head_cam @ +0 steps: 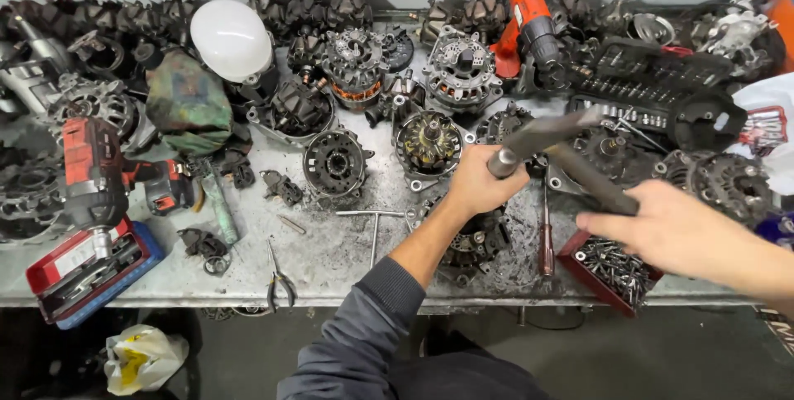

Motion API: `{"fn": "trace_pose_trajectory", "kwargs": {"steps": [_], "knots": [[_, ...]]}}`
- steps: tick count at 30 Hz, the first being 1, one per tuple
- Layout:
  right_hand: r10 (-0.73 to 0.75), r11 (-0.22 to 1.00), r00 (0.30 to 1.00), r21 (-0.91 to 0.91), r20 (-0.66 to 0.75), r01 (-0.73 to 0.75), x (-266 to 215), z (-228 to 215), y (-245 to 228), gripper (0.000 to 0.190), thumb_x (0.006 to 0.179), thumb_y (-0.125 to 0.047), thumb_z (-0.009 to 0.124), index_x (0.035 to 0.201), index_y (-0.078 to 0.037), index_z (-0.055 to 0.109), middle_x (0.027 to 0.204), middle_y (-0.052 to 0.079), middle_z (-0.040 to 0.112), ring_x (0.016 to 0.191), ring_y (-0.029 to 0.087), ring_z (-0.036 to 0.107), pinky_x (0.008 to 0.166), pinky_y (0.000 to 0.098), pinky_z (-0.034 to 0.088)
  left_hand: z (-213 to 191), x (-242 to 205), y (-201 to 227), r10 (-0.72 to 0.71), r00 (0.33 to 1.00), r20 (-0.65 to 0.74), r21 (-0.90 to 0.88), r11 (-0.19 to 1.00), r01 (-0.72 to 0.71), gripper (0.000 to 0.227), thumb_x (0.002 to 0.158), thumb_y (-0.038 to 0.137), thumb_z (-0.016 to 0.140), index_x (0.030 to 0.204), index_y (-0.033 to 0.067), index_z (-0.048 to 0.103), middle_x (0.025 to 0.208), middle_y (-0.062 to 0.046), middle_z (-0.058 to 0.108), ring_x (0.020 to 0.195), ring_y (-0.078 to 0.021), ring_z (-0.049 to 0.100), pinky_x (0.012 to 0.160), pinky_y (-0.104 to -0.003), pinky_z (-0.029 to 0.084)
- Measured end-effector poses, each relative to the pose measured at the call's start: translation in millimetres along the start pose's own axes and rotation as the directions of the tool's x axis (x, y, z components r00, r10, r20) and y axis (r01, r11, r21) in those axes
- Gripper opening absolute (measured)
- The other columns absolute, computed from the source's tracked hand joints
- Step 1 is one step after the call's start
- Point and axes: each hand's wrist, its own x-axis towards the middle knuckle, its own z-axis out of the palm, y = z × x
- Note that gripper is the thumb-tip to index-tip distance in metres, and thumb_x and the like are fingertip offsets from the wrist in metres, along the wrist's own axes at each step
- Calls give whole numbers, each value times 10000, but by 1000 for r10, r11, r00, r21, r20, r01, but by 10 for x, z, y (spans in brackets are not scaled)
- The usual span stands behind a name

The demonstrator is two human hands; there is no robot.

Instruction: The person uses a hammer and punch to remove a pin from a circular metal part on a workbench. They then use a hammer to tap a component into place on a larger alternator assembly. The person handles various tools and car parts on a cluttered workbench.

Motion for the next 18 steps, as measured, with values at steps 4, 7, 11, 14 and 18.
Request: {"fn": "trace_pose_trajectory", "kwargs": {"steps": [4, 7, 11, 14, 18], "knots": [[-81, 996, 996, 31, -23, 82, 402, -166, 447, 445, 907, -296, 778, 694, 94, 767, 455, 173, 561, 350, 269, 479, 352, 367, 334, 39, 14, -15, -6, 1000, 13, -32, 999, 6, 116, 733, 121, 681, 645, 55, 647, 540, 14, 602, 461, -108, 476, 470, -253, 395], [-102, 938, 971, 303, -217, 167, 1440, -595, 1327, 383, 904, -214, 746, 724, 105, 633, 558, 178, 517, 413, 282, 442, 366, 415, 296, -1, 3, 129, -44, 999, -14, -82, 996, 43, 197, 735, 155, 668, 595, 92, 545, 483, 4, 495, 489, -85, 440, 477, -261, 372], [323, 742, 942, 643, -95, -189, 1873, -347, 1188, 244, 1052, -130, 351, 1175, 31, 488, 1134, 121, 633, 912, 252, 662, 772, 456, 489, 64, -40, 48, -53, 999, -6, -39, 998, 53, 132, 733, 127, 667, 671, 15, 637, 542, -6, 565, 490, -130, 418, 491, -274, 403], [137, 990, 980, -58, 144, -130, -151, -72, -245, 452, 953, -286, 752, 825, 141, 831, 573, 235, 669, 390, 287, 500, 367, 350, 326, 51, -34, 69, -75, 997, -8, -39, 996, 74, 150, 733, 137, 662, 653, 19, 618, 538, -6, 555, 495, -140, 415, 501, -288, 412], [145, 983, 983, 92, 112, -156, 122, -184, 170, 506, 937, -266, 814, 726, 185, 724, 571, 283, 645, 414, 318, 473, 377, 385, 334, 98, -55, 95, 6, 999, 37, 10, 1000, -7, 101, 723, 143, 689, 750, 45, 688, 594, -40, 622, 492, -197, 475, 521, -310, 448]]}}
